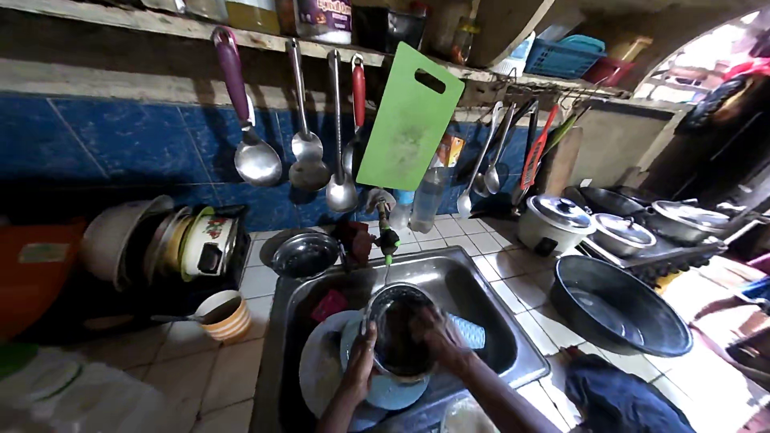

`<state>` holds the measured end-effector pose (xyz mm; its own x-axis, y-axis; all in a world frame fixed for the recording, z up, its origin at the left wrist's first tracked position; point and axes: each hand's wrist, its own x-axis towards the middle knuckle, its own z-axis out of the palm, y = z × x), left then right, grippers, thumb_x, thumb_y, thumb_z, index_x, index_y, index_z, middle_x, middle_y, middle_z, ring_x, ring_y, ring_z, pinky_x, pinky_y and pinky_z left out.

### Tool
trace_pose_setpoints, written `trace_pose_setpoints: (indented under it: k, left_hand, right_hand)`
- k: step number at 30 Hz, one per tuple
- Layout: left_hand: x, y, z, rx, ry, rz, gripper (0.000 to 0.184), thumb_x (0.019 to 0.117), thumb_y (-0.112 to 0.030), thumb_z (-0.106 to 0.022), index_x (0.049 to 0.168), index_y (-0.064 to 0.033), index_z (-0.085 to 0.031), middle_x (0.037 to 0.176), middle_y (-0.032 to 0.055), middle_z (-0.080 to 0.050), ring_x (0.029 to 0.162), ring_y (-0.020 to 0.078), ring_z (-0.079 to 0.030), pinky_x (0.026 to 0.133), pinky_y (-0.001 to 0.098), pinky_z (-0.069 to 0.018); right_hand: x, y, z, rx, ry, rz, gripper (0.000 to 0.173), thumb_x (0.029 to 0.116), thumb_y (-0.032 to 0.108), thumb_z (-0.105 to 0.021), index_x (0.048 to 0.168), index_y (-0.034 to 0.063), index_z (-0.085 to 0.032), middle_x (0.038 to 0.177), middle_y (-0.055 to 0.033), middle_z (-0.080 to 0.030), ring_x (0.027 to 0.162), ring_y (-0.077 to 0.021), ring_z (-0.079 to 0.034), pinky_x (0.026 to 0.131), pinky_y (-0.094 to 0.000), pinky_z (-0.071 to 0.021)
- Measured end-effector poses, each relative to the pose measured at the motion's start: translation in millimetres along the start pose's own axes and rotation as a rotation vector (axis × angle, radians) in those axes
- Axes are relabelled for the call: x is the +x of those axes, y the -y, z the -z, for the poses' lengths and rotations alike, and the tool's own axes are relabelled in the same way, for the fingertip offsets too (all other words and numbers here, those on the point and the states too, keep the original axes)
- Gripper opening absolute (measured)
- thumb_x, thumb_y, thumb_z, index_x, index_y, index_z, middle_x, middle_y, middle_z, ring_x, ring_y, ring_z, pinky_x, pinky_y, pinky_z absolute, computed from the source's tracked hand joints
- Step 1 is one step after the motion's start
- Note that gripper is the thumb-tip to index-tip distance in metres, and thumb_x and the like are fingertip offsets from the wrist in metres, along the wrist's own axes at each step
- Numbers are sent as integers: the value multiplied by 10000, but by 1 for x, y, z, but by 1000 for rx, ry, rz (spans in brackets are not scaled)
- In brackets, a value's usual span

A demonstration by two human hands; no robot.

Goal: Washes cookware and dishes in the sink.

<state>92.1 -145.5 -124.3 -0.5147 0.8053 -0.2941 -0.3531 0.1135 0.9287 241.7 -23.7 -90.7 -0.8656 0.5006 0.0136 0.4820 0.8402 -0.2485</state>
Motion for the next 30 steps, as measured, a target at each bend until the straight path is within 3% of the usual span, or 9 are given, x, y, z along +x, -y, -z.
trace_pose_setpoints:
  k: [3, 6, 10, 12, 14, 17, 22, 27, 30]
  left_hand:
    - [-9, 6, -20, -69, 125, 39, 583, 1103, -422, -351, 1572, -82, -298, 1464, 221, -489, 1229, 324, -583, 925, 535, -547]
    - [-5, 3, -17, 17, 187, -40, 640, 1082, -500, -321, 1572, -89, -323, 1497, 205, -474, 1276, 337, -562, 922, 571, -551]
    - [-11, -20, 17, 207, -93, -105, 509, 1112, -332, -395, 1456, 35, -471, 1404, 252, -557, 1281, 315, -560, 1083, 495, -454]
    - [-9, -30, 35, 166, -280, -113, 499, 1105, -319, -431, 1434, 51, -486, 1379, 277, -561, 1246, 346, -569, 1054, 530, -457]
    - [2, -50, 52, -28, -400, -90, 537, 1109, -369, -410, 1534, -44, -366, 1447, 249, -492, 1218, 367, -572, 935, 582, -520]
    - [39, -88, 76, -234, -477, -164, 492, 1110, -334, -399, 1529, -83, -345, 1358, 198, -527, 1019, 282, -639, 787, 454, -583]
    - [109, -115, 96, -355, -469, -170, 471, 1083, -273, -454, 1504, -84, -358, 1386, 175, -492, 1093, 271, -598, 855, 421, -556]
    - [90, -93, 42, -188, -388, -200, 546, 1104, -389, -415, 1558, -108, -304, 1456, 132, -467, 1177, 191, -562, 953, 354, -501]
    - [63, -37, -33, 164, -56, -142, 415, 1076, -176, -455, 1404, 72, -409, 1022, 107, -590, 794, 101, -602, 718, 295, -545]
  right_hand:
    - [20, 7, 8, -1, -178, -151, 367, 1016, 51, -510, 1366, 51, -619, 1430, -329, -501, 1298, -476, -545, 1047, -554, -497]
    - [24, 43, -16, 552, -236, -164, 456, 986, 115, -596, 1407, -42, -522, 1460, -331, -448, 1316, -429, -523, 1100, -492, -469]
    - [6, 57, -17, 694, 140, 56, 420, 1011, 119, -607, 1391, -46, -540, 1383, -287, -567, 1190, -367, -631, 1047, -493, -499]
    - [-6, 45, -2, 768, 170, 48, 390, 1012, 85, -590, 1375, -46, -535, 1184, -234, -665, 999, -299, -685, 916, -465, -559]
    - [-21, 21, 13, 961, 18, -48, 405, 1013, 86, -564, 1391, -40, -495, 1066, -142, -673, 880, -163, -666, 821, -362, -575]
    - [-41, -22, 33, 1256, -377, -283, 415, 1030, 110, -487, 1422, -21, -446, 1041, -57, -646, 849, -75, -642, 780, -286, -570]
    - [-71, -68, 41, 1641, -732, -515, 271, 1069, 187, -468, 1308, 62, -450, 912, -21, -627, 693, -84, -613, 615, -253, -547]
    - [-94, -88, 29, 1481, -698, -660, 542, 935, 58, -689, 1411, 2, -437, 979, -101, -659, 731, -119, -632, 661, -295, -559]
    - [-87, -102, 18, 1354, -670, -702, 528, 952, 55, -659, 1423, -32, -437, 1052, -154, -644, 782, -156, -628, 710, -330, -555]
